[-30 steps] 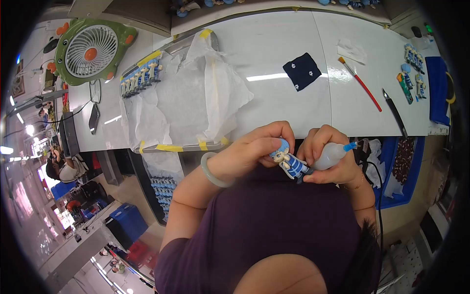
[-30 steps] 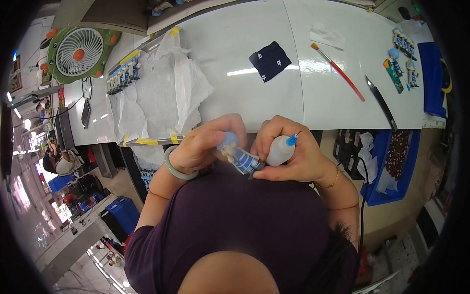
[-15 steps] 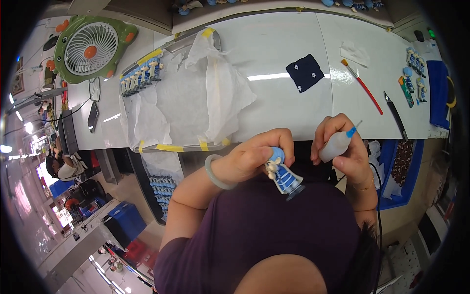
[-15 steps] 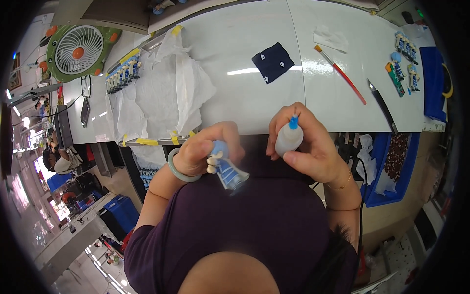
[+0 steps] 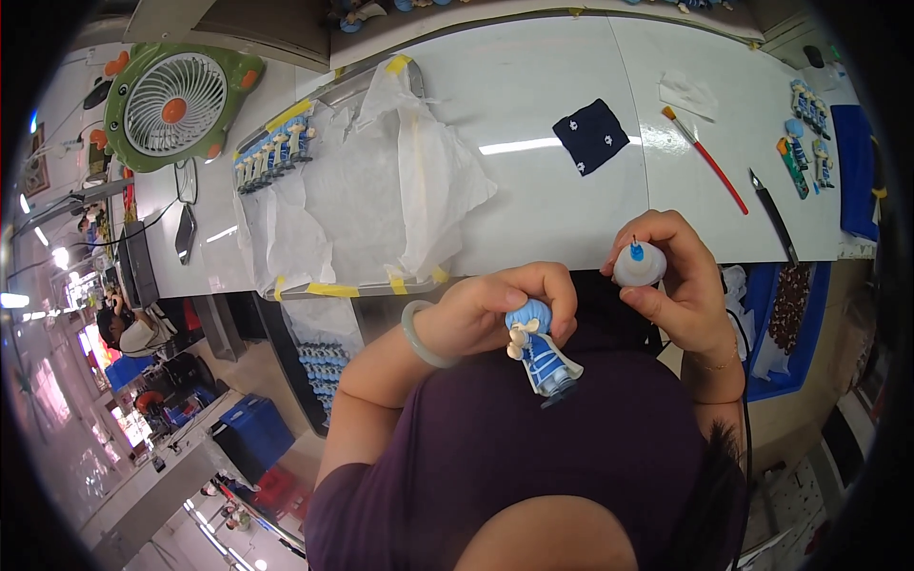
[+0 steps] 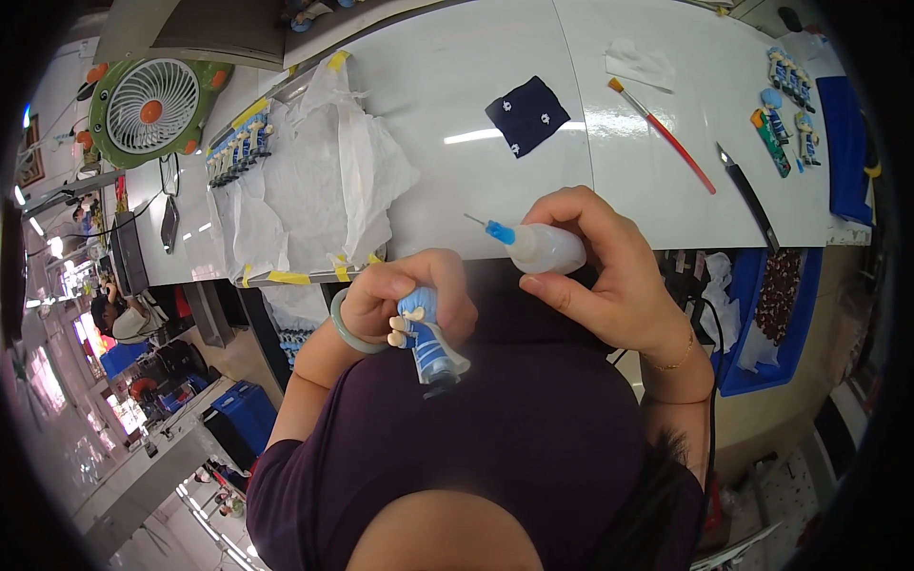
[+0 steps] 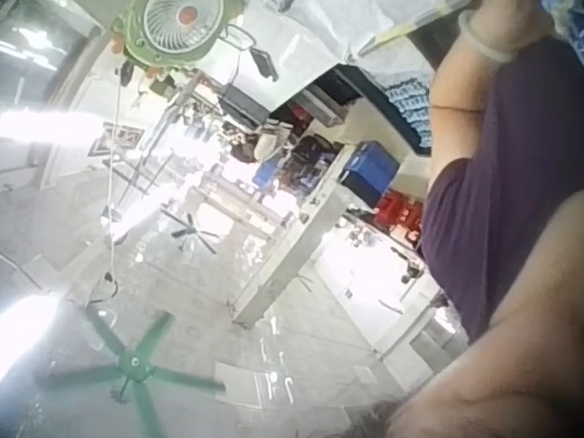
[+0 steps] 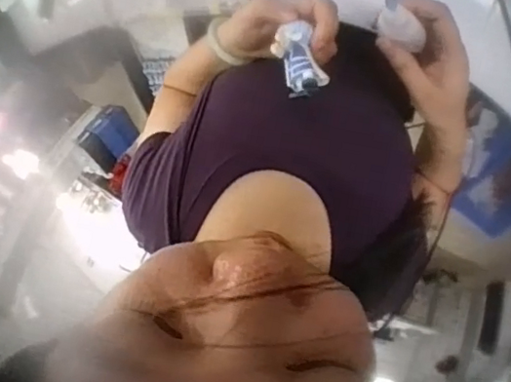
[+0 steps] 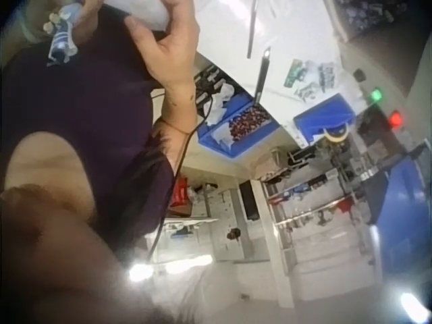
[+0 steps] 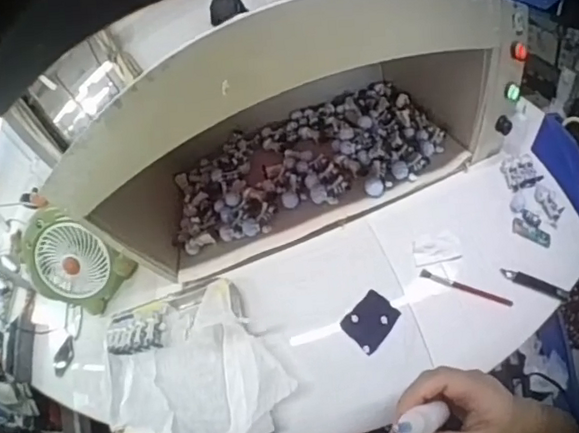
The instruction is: The person applies glue to and assembles small plastic character figurines at a workbench, using a glue bottle and a brush.
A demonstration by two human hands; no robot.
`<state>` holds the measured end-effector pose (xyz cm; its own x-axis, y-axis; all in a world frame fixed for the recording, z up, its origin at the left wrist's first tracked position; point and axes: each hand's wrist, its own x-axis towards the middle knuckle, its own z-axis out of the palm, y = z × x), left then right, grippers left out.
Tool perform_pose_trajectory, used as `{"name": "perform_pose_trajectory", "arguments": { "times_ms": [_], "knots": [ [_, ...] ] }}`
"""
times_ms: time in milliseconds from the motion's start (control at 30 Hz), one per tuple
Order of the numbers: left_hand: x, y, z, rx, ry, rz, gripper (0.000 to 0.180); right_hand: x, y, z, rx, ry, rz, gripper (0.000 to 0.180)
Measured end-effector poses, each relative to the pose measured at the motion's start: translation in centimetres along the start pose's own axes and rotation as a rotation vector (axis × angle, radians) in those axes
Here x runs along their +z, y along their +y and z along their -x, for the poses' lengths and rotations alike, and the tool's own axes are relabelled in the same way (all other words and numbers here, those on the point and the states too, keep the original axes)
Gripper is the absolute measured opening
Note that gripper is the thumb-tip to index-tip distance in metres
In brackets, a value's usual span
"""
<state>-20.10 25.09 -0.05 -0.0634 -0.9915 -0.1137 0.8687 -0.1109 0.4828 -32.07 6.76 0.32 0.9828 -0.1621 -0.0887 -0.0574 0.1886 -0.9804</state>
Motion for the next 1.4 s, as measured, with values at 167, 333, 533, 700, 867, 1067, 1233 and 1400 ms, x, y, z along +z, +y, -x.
{"name": "perform_pose_trajectory", "arguments": {
  "times_ms": [167, 333, 533, 700, 867, 1067, 1233, 1400],
  "knots": [
    [0.0, 0.0, 0.0, -0.045, -0.012, 0.077, 0.037, 0.0, -0.4, -0.2, -0.057, 0.011, 0.142, 0.029],
    [0.2, 0.4, 0.2, -0.149, -0.018, 0.091, 0.032, -0.1, -0.4, -0.5, -0.189, 0.036, 0.320, 0.030],
    [0.9, 0.3, 0.3, -0.024, 0.038, 0.013, 0.027, -0.1, -0.9, -0.7, -0.288, 0.025, 0.508, 0.030],
    [1.4, 0.6, 0.5, -0.056, 0.076, -0.061, 0.028, 0.1, -1.2, -0.8, -0.393, 0.115, 0.598, 0.034],
    [0.8, 0.1, 0.5, -0.057, 0.081, -0.023, 0.028, -0.1, -1.5, -0.8, -0.544, 0.172, 0.762, 0.038],
    [1.0, 0.1, 0.3, -0.087, 0.068, 0.080, 0.028, -0.3, -2.0, -0.3, -0.648, 0.204, 0.932, 0.035],
    [1.2, 0.2, 0.2, -0.106, 0.109, 0.109, 0.028, -0.1, -2.5, -0.1, -0.703, 0.207, 1.016, 0.029],
    [0.9, 0.1, 0.1, -0.128, 0.058, 0.146, 0.029, 0.0, -2.9, 0.2, -0.721, 0.193, 1.055, 0.027]
  ]
}}
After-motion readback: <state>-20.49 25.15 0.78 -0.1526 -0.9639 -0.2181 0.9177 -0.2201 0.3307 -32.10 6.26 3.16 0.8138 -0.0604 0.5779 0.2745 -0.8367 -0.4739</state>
